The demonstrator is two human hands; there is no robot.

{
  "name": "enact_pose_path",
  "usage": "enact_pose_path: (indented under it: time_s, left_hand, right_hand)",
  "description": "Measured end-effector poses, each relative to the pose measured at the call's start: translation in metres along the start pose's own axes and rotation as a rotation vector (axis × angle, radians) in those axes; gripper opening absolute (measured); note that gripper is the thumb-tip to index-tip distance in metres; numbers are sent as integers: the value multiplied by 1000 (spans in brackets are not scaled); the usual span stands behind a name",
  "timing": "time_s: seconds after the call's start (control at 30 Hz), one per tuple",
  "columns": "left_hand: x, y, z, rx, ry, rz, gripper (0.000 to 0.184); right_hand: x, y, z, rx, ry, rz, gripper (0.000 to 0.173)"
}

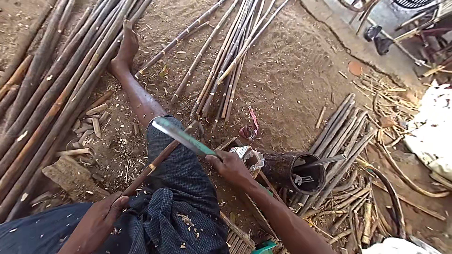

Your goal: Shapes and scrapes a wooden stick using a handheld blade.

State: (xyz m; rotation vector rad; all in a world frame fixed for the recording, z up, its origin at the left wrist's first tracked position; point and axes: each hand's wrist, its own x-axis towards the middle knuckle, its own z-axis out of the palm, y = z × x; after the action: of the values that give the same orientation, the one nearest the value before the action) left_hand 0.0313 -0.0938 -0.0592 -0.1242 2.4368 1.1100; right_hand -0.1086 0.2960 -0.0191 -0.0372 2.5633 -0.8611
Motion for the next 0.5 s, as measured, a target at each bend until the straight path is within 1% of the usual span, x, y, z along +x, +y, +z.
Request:
enact_pose_path:
  time_s: [0.07, 0.1, 0.13, 0.2, 0.23, 0.33, 0.37, 0.4, 0.43, 0.47, 0.5]
  left_hand:
    - [0, -5, -3, -99, -36, 0, 59]
    - [-1, -6, -3, -155, -65, -6, 57]
    - [-1, -7, -3, -210, -90, -15, 57]
    - [1, -6, -5, -299, -137, -36, 57]
    - [1, -5, -7, -336, -152, -53, 56]
    - [0, -2, -9, -352, -162, -90, 53]
    - [0, 0, -8, -353, -164, -96, 52]
    - [1, 2, -8, -350, -177, -98, 52]
    - [3, 3, -8, -344, -182, -91, 53]
    - [5, 3, -9, -352, -172, -79, 54]
    - [6, 2, -10, -355, -156, -67, 54]
  right_hand:
    - [10, 4, -7, 203, 176, 38, 48]
    - [17, 7, -6, 244, 238, 58, 50]
    - [19, 8, -4, 205, 216, 68, 50]
    - [12, 7, 0, 53, 83, 44, 47]
    - [11, 9, -2, 47, 71, 36, 47]
    - [18, 17, -11, 241, 254, 65, 49]
    - [18, 15, -10, 250, 227, 77, 49]
    - [13, 13, -7, 185, 124, 61, 49]
    - [6, 9, -3, 54, 8, 15, 48]
    - [2, 9, 1, -47, -34, -57, 48]
    - [1, 9, 0, -37, -3, -82, 48]
